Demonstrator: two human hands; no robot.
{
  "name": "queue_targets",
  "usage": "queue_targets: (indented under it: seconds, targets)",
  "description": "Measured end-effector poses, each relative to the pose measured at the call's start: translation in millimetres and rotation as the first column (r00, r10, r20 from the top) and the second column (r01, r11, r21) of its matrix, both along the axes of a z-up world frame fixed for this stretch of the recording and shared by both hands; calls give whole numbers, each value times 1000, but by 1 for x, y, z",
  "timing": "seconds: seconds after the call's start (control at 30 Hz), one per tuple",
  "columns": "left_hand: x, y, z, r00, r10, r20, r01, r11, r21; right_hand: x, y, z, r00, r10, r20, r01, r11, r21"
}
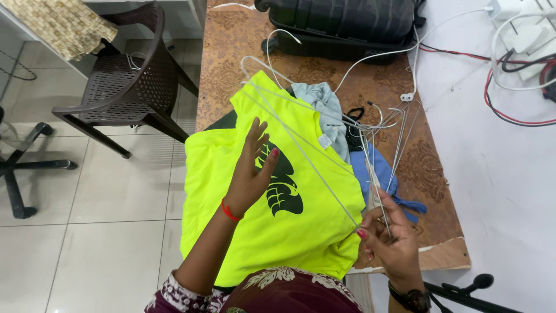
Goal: The person buttons a striped shirt, places it on a hanger, and hangs it on a rack. Then the person places a black t-shirt and a neon yellow t-shirt on hangers and hangs them on the rack.
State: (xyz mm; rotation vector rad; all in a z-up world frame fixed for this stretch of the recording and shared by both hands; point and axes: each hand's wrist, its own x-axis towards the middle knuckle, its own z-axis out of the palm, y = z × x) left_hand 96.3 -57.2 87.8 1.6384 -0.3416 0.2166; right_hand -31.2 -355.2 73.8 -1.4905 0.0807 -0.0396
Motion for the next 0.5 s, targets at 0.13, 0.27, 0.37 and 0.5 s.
queue_targets:
  seconds: [0.13,0.27,0.37,0.5]
  targets:
    - [16,2,23,998,12,68,4,972,-235,-1,5,10,992,126,12,-126,992,23]
    - [8,10,40,998,-14,-56,0,969,-248,5,17,5,992,118,51,-119,993,25]
    - [-8,7,46,983,-84,-163,36,960,-278,9,28,2,991,98,88,-99,995,6]
    - [-28,-9,47,957,-151,-247,85,962,-260,18,44,8,992,56,110,-61,997,49]
